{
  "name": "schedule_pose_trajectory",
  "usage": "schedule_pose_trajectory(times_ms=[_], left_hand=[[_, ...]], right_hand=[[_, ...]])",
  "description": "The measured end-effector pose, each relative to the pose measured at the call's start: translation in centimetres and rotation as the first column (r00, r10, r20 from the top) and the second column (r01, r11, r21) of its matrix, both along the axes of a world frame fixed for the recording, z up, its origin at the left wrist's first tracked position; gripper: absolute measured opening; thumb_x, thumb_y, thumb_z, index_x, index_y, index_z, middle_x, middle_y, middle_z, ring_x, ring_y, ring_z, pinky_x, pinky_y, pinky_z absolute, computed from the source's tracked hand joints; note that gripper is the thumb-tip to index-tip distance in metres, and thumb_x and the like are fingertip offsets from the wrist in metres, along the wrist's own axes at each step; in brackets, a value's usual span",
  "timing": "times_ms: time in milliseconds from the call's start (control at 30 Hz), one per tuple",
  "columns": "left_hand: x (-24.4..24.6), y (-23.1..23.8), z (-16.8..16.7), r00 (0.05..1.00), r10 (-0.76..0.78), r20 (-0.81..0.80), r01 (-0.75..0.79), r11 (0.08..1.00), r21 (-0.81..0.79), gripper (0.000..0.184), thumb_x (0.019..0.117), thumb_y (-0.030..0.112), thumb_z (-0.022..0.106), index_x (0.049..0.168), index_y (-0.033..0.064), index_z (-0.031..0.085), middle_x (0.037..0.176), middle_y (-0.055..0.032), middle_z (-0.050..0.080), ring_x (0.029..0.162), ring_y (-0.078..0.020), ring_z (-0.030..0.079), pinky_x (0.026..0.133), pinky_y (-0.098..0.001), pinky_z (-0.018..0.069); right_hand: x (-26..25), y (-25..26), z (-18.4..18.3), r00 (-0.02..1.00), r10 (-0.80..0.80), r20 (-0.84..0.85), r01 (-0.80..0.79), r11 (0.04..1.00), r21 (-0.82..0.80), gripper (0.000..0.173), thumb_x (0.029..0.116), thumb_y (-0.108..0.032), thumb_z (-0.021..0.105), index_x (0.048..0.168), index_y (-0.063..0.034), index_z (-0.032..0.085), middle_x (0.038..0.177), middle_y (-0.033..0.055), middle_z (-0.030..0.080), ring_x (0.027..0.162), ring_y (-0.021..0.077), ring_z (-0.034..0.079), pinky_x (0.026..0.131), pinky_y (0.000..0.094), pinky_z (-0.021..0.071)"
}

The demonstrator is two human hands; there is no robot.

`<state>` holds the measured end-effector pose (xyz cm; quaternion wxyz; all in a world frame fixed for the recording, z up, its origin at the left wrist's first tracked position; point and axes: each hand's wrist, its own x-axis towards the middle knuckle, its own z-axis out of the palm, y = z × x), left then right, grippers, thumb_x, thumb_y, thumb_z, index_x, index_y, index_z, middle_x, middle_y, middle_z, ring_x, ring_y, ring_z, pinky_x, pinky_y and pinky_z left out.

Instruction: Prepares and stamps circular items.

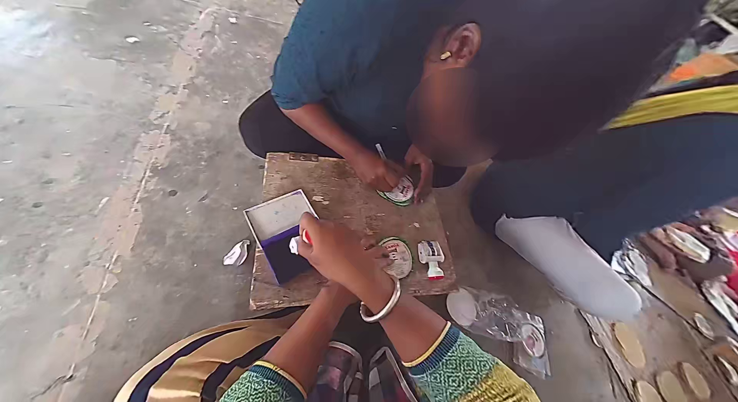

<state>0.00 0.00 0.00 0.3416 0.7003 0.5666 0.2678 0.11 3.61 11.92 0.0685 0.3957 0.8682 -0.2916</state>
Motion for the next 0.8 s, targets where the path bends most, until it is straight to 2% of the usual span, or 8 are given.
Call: schedule_pose_trajectory(times_ms=[67,133,300,400,500,600,667,800], left_hand=[[-0.9,0.3,1.5,0.991,-0.112,-0.075,0.102,0.987,-0.127,0.053,0.0953,0.041,0.066,0.132,0.0025,0.065,0.138,-0.0205,0.062,0.136,-0.0382,0.051,0.115,-0.0643,0.0291],[-1.3,0.9,2.2,0.984,-0.161,-0.08,0.156,0.986,-0.06,0.062,0.088,0.052,0.071,0.134,0.0102,0.066,0.145,-0.0146,0.058,0.145,-0.0395,0.04,0.115,-0.0758,0.0089],[-0.9,1.4,2.3,0.988,-0.141,-0.063,0.14,0.99,-0.021,0.043,0.0933,0.043,0.071,0.125,0.0135,0.075,0.137,-0.0093,0.065,0.145,-0.0361,0.041,0.117,-0.0738,0.0002],[-0.2,1.0,1.2,0.995,-0.086,-0.044,0.092,0.984,0.152,0.032,0.097,0.034,0.068,0.115,0.01,0.079,0.124,-0.0128,0.072,0.135,-0.0419,0.051,0.113,-0.0786,0.0064],[0.3,0.9,0.3,0.998,0.029,-0.047,-0.011,0.939,0.343,0.024,0.1005,0.023,0.061,0.102,0.0069,0.079,0.107,-0.0111,0.076,0.12,-0.0399,0.064,0.107,-0.0789,0.021],[0.3,1.2,1.5,0.992,0.12,0.036,-0.125,0.973,0.196,0.027,0.1049,0.015,0.052,0.11,-0.005,0.07,0.106,-0.0193,0.074,0.116,-0.0381,0.065,0.115,-0.0648,0.0262],[0.1,1.5,2.1,0.985,0.156,0.07,-0.163,0.98,0.11,0.029,0.1063,0.012,0.049,0.116,-0.0111,0.064,0.11,-0.0265,0.069,0.113,-0.042,0.065,0.113,-0.0561,0.0363],[0.2,1.6,2.0,0.974,0.198,0.11,-0.21,0.972,0.109,0.03,0.1059,0.012,0.05,0.116,-0.0141,0.061,0.107,-0.0287,0.069,0.109,-0.0449,0.066,0.106,-0.0555,0.0435]], right_hand=[[3.7,1.0,0.8,0.953,-0.183,-0.24,0.187,0.982,-0.007,0.025,0.1027,-0.022,0.061,0.118,-0.0028,0.063,0.088,0.0161,0.068,0.082,0.0326,0.068,0.072,0.0537,0.0534],[8.6,1.7,2.1,0.873,-0.326,-0.362,0.343,0.939,-0.019,0.024,0.1021,-0.017,0.061,0.119,-0.0007,0.062,0.087,0.015,0.067,0.076,0.0275,0.066,0.069,0.0499,0.0538],[19.2,2.1,2.9,0.783,-0.476,-0.401,0.541,0.839,0.062,0.019,0.1009,-0.02,0.052,0.107,-0.0035,0.059,0.081,0.0013,0.056,0.07,0.0087,0.054,0.066,0.0325,0.0464],[21.9,0.9,1.8,0.773,-0.518,-0.366,0.57,0.821,0.042,0.021,0.1002,-0.02,0.05,0.107,-0.0019,0.058,0.079,-0.0018,0.053,0.068,0.003,0.049,0.065,0.0253,0.0423],[22.3,0.1,0.0,0.755,-0.546,-0.362,0.584,0.812,-0.006,0.022,0.0992,-0.02,0.05,0.108,-0.0017,0.059,0.079,-0.0031,0.052,0.066,0.0019,0.048,0.063,0.0232,0.0413],[21.5,-0.5,-0.4,0.811,-0.514,-0.279,0.544,0.839,0.036,0.026,0.1012,-0.02,0.053,0.114,0.0009,0.061,0.081,0.0056,0.06,0.069,0.0141,0.055,0.065,0.0351,0.0464],[20.4,-0.4,0.1,0.871,-0.457,-0.182,0.474,0.878,0.065,0.027,0.1025,-0.021,0.055,0.116,0.0014,0.062,0.087,0.0133,0.065,0.077,0.0253,0.064,0.071,0.045,0.0505],[17.9,1.7,0.9,0.933,-0.361,-0.002,0.359,0.927,0.105,0.027,0.1044,-0.023,0.053,0.117,-0.0006,0.061,0.092,0.0166,0.067,0.088,0.0325,0.067,0.078,0.0507,0.0505]])
